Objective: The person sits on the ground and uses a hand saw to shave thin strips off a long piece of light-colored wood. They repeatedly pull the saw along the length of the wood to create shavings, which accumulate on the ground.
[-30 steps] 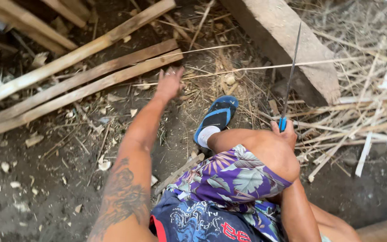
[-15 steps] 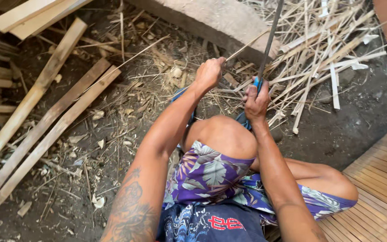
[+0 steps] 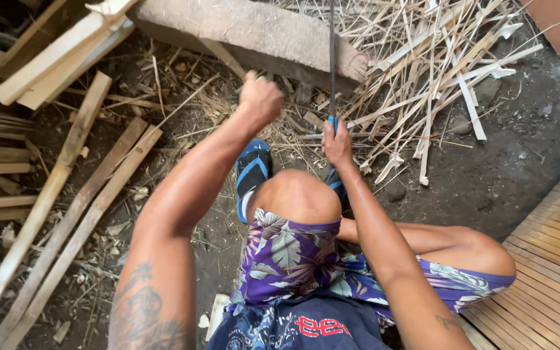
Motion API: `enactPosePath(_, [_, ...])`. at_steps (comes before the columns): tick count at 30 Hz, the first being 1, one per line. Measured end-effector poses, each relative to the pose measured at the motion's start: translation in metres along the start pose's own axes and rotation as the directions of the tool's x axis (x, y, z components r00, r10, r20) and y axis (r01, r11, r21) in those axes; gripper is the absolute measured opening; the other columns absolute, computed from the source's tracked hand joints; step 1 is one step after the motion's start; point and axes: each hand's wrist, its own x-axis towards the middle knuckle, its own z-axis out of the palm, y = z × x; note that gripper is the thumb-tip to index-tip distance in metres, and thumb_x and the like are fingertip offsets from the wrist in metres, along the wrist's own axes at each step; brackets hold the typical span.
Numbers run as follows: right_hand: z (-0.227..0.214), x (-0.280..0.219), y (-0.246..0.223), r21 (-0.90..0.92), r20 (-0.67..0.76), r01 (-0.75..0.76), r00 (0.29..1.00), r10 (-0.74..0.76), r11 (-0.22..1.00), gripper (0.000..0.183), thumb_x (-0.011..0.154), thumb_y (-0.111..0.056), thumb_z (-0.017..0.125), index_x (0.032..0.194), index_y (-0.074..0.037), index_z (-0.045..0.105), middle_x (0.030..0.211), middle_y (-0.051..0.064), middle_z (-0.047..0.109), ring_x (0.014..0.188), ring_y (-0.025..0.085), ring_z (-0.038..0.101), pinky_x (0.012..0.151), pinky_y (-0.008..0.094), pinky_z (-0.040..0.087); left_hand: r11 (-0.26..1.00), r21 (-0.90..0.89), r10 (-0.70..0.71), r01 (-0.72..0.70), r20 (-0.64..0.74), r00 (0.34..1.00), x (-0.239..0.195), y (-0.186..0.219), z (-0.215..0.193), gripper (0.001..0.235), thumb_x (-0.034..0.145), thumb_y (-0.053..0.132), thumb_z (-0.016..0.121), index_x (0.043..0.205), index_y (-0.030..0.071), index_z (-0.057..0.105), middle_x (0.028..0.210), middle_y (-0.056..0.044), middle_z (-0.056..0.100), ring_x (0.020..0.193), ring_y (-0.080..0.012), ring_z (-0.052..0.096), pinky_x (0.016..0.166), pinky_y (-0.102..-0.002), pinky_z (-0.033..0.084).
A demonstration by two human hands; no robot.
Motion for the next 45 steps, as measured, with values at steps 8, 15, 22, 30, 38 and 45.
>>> enactPosePath(8, [0.001,0.011,0.037,-0.563,-0.001,0.481,0.813,-0.582,0.673,0.022,0.113,-0.036,0.041,0.108,-0.016,0.048,0.079,0.005,0.065,0.065,0.021,0.065,0.062,0.037,0.052,0.856,0.121,0.434,-0.503,-0.699,0.569,0.024,0.130,-0.134,0.063,0.088,0.010,0.067,0.147,0.029,0.058,0.154,-0.009,0.047,0.145,-0.0286,0.041,0.124,-0.053,0.020])
enactPosePath(15, [0.004,-0.018,-0.019,-0.567,-0.047,0.314,0.911,-0.411,0.761,0.032,0.104,-0.030,0.070,0.114,-0.002,0.057,0.085,0.019,0.068,0.073,0.037,0.065,0.060,0.046,0.050,0.870,-0.400,-0.122,-0.288,-0.741,0.660,-0.022,-0.017,-0.017,0.043,0.085,0.010,0.073,0.128,0.012,0.067,0.136,-0.019,0.063,0.128,-0.0361,0.060,0.110,-0.043,0.049])
enactPosePath(22, [0.061,-0.014,-0.074,-0.122,0.082,0.176,0.983,-0.167,0.977,0.027,0.103,-0.031,0.059,0.112,-0.006,0.057,0.073,0.005,0.062,0.055,0.014,0.060,0.051,0.033,0.050,0.793,-0.521,-0.549,0.316,-0.386,0.742,-0.104,-0.179,0.094,0.070,0.086,0.017,0.074,0.150,0.006,0.046,0.151,-0.021,0.045,0.140,-0.0404,0.043,0.111,-0.053,0.041])
enactPosePath(30, [0.101,0.003,-0.061,0.016,0.196,-0.088,0.977,0.083,0.996,0.027,0.107,-0.034,0.052,0.102,-0.008,0.050,0.067,0.003,0.057,0.049,0.011,0.056,0.044,0.028,0.047,0.607,-0.482,-0.787,0.631,-0.255,0.562,-0.111,-0.314,0.141,0.089,0.093,0.026,0.072,0.161,0.003,0.019,0.169,-0.021,0.018,0.153,-0.0403,0.018,0.121,-0.056,0.022])
enactPosePath(38, [0.110,0.001,-0.058,-0.060,0.141,-0.075,0.987,0.083,0.995,0.022,0.105,-0.030,0.054,0.105,-0.008,0.050,0.067,0.004,0.057,0.048,0.012,0.055,0.041,0.029,0.046,0.524,-0.400,-0.849,0.752,-0.178,0.497,-0.092,-0.350,0.156,0.075,0.086,0.011,0.074,0.152,0.012,0.039,0.154,-0.021,0.040,0.143,-0.0384,0.039,0.119,-0.059,0.028])
enactPosePath(45, [0.117,-0.004,-0.049,0.162,0.135,-0.102,0.988,0.080,0.981,0.025,0.107,-0.033,0.055,0.106,-0.009,0.050,0.069,0.001,0.054,0.049,0.010,0.053,0.043,0.028,0.046,0.724,-0.438,-0.676,0.534,-0.294,0.675,-0.150,-0.273,0.115,0.049,0.083,0.016,0.081,0.126,0.007,0.060,0.117,-0.023,0.059,0.101,-0.0377,0.067,0.084,-0.053,0.056])
